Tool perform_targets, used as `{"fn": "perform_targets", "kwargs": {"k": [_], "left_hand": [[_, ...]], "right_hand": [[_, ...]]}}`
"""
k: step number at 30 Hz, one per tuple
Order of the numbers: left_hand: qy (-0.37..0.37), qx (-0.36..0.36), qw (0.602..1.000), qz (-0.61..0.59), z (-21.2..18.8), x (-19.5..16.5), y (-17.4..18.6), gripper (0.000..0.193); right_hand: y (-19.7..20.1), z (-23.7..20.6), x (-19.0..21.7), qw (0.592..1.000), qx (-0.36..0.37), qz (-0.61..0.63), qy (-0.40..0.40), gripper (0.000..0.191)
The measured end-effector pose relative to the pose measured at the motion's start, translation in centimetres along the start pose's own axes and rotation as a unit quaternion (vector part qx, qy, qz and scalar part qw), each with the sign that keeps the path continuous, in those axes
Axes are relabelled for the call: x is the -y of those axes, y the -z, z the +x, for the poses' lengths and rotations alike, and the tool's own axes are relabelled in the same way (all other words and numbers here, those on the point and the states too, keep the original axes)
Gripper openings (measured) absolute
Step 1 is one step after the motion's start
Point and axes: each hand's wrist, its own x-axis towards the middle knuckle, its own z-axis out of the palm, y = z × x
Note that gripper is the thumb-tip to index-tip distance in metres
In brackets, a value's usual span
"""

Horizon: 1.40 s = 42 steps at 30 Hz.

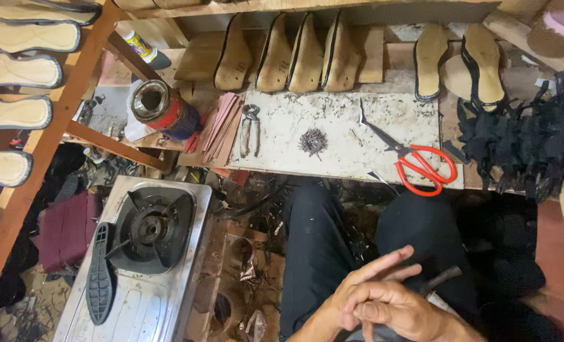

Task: The person trims the edge of a shoe insole with scissors, hammers the insole, and places wooden shoe lasts onto a shelf. They handle several insoles and lasts one at a time at the workbench.

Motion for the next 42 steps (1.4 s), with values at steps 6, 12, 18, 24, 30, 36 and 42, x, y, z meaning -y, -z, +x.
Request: {"fn": "perform_targets", "kwargs": {"k": [6, 12, 18, 24, 30, 36, 42], "left_hand": [[-0.077, -0.006, 0.994, 0.075, 1.2, 0.4, 0.4, 0.1], [-0.054, -0.207, 0.954, 0.211, -0.7, -0.8, 3.6, 0.037], [-0.052, -0.338, 0.925, 0.167, -1.9, -0.7, 7.1, 0.015], [-0.065, -0.405, 0.894, 0.178, -2.7, 0.5, 9.3, 0.021], [-0.017, -0.357, 0.922, 0.15, -2.9, -0.7, 9.2, 0.025], [0.009, -0.336, 0.922, 0.191, -3.8, 0.3, 10.3, 0.023], [0.038, -0.454, 0.857, 0.242, -5.0, 2.7, 13.2, 0.015]], "right_hand": [[0.5, 0.4, -2.9, 0.989, -0.1, 0.037, 0.105, 0.04], [3.2, 0.1, 0.0, 0.915, -0.364, 0.082, 0.154, 0.034], [4.7, -0.7, 3.1, 0.909, -0.404, 0.047, 0.093, 0.039], [6.6, 0.5, 5.3, 0.932, -0.352, -0.045, 0.076, 0.039], [7.8, 2.0, 13.4, 0.909, -0.327, -0.237, 0.102, 0.031], [9.7, 5.2, 25.8, 0.793, -0.436, -0.413, 0.105, 0.032], [13.4, 8.6, 35.0, 0.349, -0.473, -0.727, 0.356, 0.036]]}}
